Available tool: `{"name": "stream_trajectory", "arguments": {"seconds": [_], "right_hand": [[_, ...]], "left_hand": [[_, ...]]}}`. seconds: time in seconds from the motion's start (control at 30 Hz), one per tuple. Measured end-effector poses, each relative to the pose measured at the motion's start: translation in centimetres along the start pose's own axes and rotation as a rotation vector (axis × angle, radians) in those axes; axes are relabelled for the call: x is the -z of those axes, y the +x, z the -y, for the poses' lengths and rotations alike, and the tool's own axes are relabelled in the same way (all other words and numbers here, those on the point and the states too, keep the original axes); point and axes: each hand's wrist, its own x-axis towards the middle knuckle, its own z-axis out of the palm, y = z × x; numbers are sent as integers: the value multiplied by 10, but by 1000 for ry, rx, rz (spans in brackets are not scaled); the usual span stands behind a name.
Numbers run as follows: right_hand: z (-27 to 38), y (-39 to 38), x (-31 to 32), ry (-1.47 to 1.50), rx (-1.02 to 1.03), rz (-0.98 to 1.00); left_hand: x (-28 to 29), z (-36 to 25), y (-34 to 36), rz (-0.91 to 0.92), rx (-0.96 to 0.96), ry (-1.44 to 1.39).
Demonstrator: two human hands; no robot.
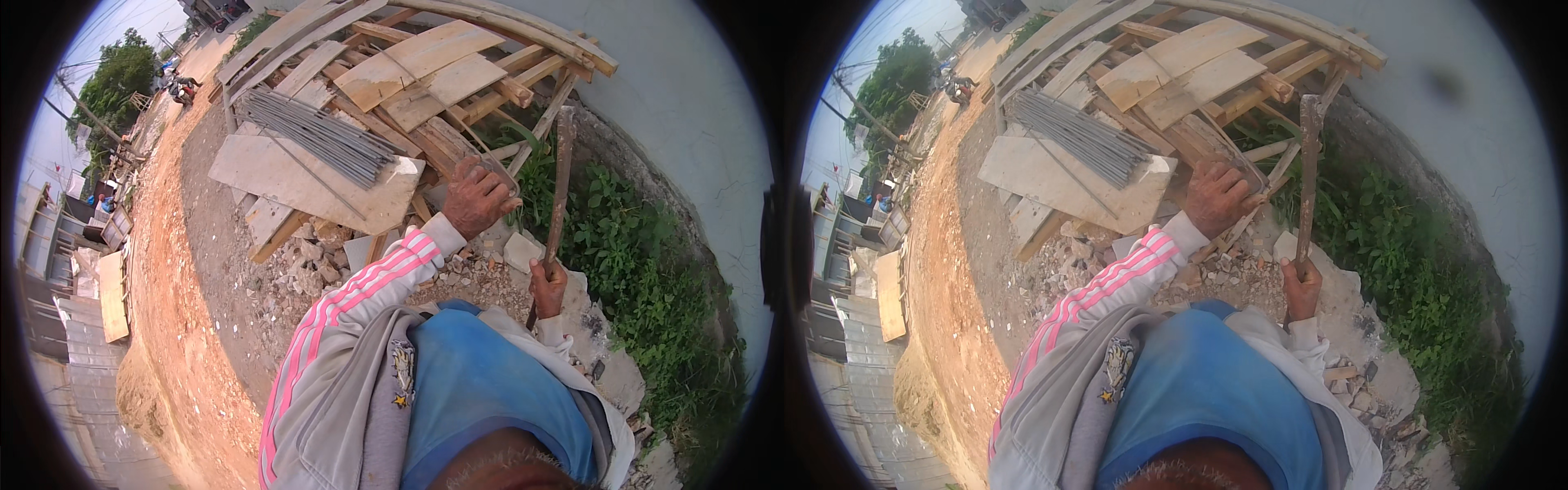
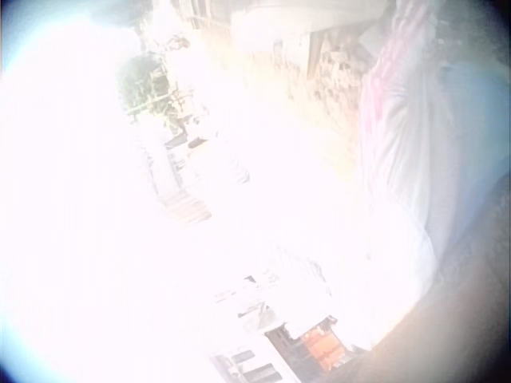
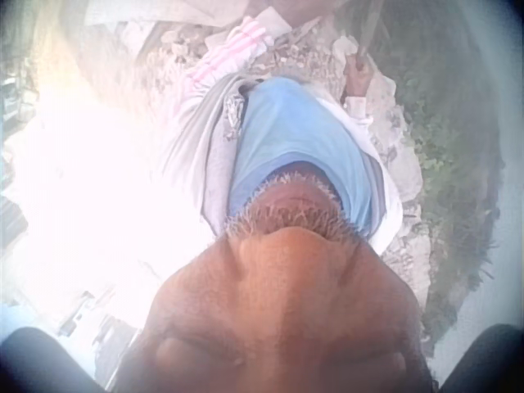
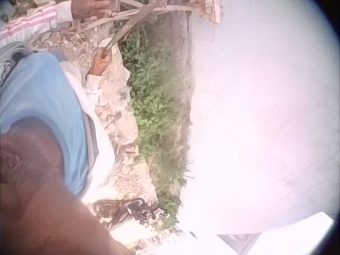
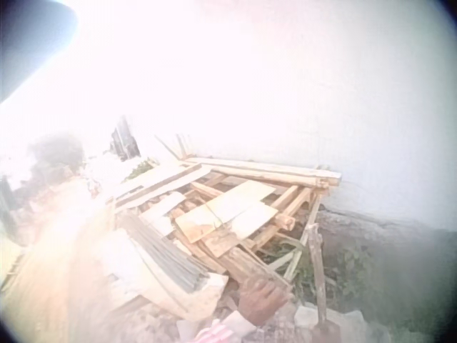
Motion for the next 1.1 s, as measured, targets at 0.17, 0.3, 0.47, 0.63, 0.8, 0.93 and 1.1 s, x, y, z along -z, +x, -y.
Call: {"name": "stream_trajectory", "arguments": {"seconds": [0.17, 0.3, 0.47, 0.63, 0.8, 0.93, 1.1], "right_hand": [[-3, -4, 12, -65, 96, -41], [34, 1, 8, -9, 279, -45], [69, 37, -1, -71, 486, 44], [104, 47, -34, -175, 599, 202], [151, 60, -65, -233, 656, 259], [166, 81, -80, -232, 743, 202], [185, 102, -113, -268, 815, 246]], "left_hand": [[52, 4, 46, -168, -12, 38], [137, 31, 98, -408, -79, 135], [222, 37, 126, -486, -126, 223], [275, 36, 142, -552, -276, 298], [323, 46, 144, -841, -187, 74], [368, 47, 120, -1020, -141, 37], [394, 41, 90, -1105, -41, -139]]}}
